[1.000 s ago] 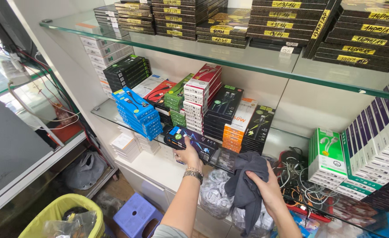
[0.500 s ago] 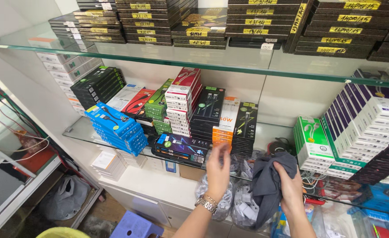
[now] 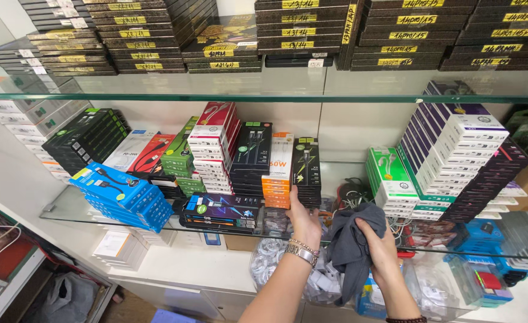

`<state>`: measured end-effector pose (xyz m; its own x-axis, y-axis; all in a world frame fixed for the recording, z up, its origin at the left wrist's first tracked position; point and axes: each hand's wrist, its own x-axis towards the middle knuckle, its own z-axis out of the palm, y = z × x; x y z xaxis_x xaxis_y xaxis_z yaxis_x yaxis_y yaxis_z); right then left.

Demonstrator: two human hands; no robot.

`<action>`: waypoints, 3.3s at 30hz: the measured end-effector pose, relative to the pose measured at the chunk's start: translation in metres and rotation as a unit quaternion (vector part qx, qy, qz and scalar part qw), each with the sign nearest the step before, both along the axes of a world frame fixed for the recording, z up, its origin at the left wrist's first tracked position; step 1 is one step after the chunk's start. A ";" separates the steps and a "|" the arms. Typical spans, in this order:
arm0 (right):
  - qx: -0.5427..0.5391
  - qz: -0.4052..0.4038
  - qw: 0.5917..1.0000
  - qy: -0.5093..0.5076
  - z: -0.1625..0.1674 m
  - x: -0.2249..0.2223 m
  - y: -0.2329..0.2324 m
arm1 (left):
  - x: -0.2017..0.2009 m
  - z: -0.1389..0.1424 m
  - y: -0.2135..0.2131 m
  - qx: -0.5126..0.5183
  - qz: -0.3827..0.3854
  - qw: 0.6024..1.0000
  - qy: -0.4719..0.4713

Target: The person wipes the glass shelf and the retail packaging boxes of phone accessories with a gray cloth, lifting each box, wiping its surfaces, and placing it back on the shelf. They work through boxes of different colors one at a time, including purple, green, blue, and orange charger and cable boxes.

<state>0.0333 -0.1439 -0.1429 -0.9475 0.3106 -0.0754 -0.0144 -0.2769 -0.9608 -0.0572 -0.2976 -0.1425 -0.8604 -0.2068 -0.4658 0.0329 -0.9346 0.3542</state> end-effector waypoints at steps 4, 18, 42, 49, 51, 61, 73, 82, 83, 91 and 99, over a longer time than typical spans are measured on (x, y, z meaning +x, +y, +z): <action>0.031 0.013 0.999 0.013 0.008 -0.017 -0.002 | -0.003 0.012 0.004 -0.005 0.018 0.999 -0.041; -0.021 0.092 0.996 0.000 0.017 -0.089 -0.024 | -0.015 0.012 -0.004 -0.186 -0.079 0.978 -0.061; -0.028 0.259 0.965 0.017 0.028 -0.018 0.002 | 0.100 -0.006 -0.047 -0.472 -0.267 0.820 0.186; 0.076 0.227 0.947 0.215 0.011 0.055 0.044 | 0.141 -0.001 -0.013 -0.372 -0.377 0.798 0.289; 0.079 0.151 0.954 0.248 0.004 0.075 0.058 | 0.139 0.001 0.005 -0.365 -0.420 0.774 0.303; -0.151 -0.239 0.950 0.132 -0.012 0.095 0.159 | 0.094 -0.002 0.199 -0.412 -0.439 0.768 0.220; -0.153 -0.273 0.943 0.111 -0.021 0.059 0.246 | 0.080 0.003 0.326 -0.375 -0.281 0.860 0.200; 0.189 -0.151 0.968 0.071 -0.031 0.087 0.142 | 0.079 -0.027 0.211 -0.453 -0.073 0.864 0.210; 0.198 -0.104 0.971 0.082 -0.019 0.081 0.128 | 0.075 -0.027 0.187 -0.421 -0.026 0.879 0.221; 0.441 0.127 0.869 0.187 0.020 0.000 0.000 | 0.061 0.001 0.018 -0.570 0.106 0.805 0.130; 0.695 0.007 0.719 0.007 -0.036 -0.108 -0.021 | 0.044 0.007 -0.025 -0.778 0.007 0.608 0.158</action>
<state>-0.0746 -0.1653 -0.1793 -0.9489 0.0665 0.3085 -0.0339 0.9504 -0.3092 -0.0131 -0.3225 -0.1355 -0.8493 -0.1944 0.4908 0.3331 0.5241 0.7839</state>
